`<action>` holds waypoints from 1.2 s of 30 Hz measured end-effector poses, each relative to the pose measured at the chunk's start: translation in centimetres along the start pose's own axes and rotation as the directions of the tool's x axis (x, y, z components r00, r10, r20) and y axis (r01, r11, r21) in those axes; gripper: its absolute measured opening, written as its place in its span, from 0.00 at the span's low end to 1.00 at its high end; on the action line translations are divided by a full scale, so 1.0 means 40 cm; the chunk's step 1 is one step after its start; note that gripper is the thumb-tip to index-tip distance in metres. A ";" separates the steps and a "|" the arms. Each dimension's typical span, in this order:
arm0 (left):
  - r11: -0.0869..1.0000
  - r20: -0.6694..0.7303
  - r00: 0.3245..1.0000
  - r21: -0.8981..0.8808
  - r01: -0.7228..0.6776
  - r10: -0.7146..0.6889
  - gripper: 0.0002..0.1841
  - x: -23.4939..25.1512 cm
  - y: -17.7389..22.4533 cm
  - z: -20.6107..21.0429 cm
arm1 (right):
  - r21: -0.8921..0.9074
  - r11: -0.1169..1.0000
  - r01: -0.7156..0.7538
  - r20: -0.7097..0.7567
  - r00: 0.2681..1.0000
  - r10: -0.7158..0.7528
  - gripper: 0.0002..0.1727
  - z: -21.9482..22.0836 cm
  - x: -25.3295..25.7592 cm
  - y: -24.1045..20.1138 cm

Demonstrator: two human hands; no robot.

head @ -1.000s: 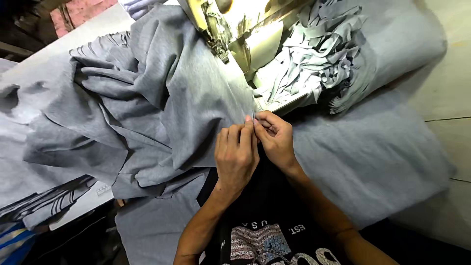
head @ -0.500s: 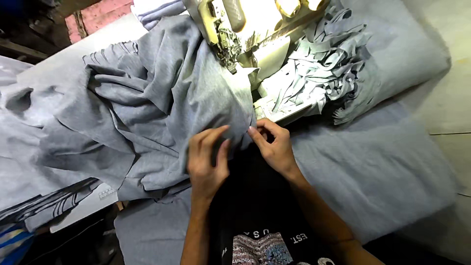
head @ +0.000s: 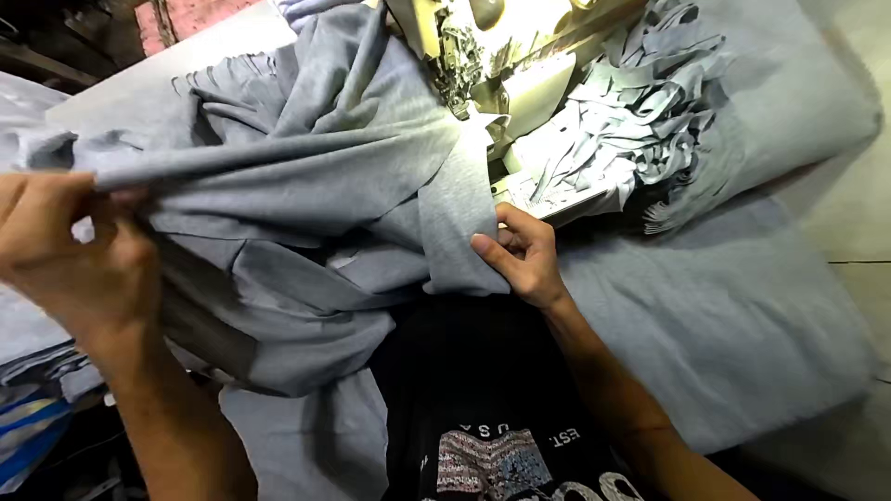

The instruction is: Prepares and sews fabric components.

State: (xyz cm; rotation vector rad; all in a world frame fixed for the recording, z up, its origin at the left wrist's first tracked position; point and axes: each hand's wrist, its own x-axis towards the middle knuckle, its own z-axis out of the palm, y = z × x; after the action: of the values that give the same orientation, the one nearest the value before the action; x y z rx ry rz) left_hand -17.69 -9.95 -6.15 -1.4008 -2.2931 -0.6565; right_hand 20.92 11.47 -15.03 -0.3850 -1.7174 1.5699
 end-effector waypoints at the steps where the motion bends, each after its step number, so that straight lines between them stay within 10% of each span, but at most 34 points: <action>1: 0.998 0.069 0.997 0.054 -0.020 0.016 0.18 0.037 0.030 -0.008 | 0.024 0.999 -0.025 0.016 1.000 0.024 0.10 0.007 -0.001 0.005; 9: 0.938 0.014 0.947 -0.148 -0.314 0.320 0.28 -0.129 0.487 0.190 | 0.219 0.971 -0.100 -0.090 0.988 0.122 0.08 0.063 -0.065 0.012; 14: 0.977 -0.107 0.975 -0.061 -0.203 0.196 0.13 -0.117 0.479 0.281 | 0.154 0.985 -0.077 -0.124 0.988 0.097 0.07 0.060 -0.069 -0.018; 24: 0.923 -0.087 0.967 -0.289 -0.255 0.240 0.08 -0.031 0.528 0.066 | -0.011 0.994 -0.110 -0.149 0.983 0.107 0.08 0.052 -0.077 -0.034; 29: 0.923 0.149 0.963 -0.349 -0.161 0.225 0.15 -0.025 0.658 0.061 | -0.047 0.988 -0.146 -0.159 0.978 0.137 0.06 0.048 -0.081 -0.040; 32: 0.970 0.240 0.953 -0.202 -0.135 0.182 0.27 -0.075 0.703 0.100 | -0.017 0.984 -0.178 -0.177 0.969 0.172 0.06 0.049 -0.085 -0.038; 36: 0.989 -0.005 0.989 -0.002 -0.148 0.148 0.16 -0.113 0.692 0.179 | -0.015 0.981 -0.195 -0.179 0.965 0.189 0.06 0.048 -0.091 -0.026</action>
State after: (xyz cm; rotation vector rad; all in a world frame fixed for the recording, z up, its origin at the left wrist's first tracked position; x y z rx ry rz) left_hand 8.60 1.80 -9.06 -1.5506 -2.1596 -0.6152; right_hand 22.26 7.45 -15.16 -0.7048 -1.6079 1.5929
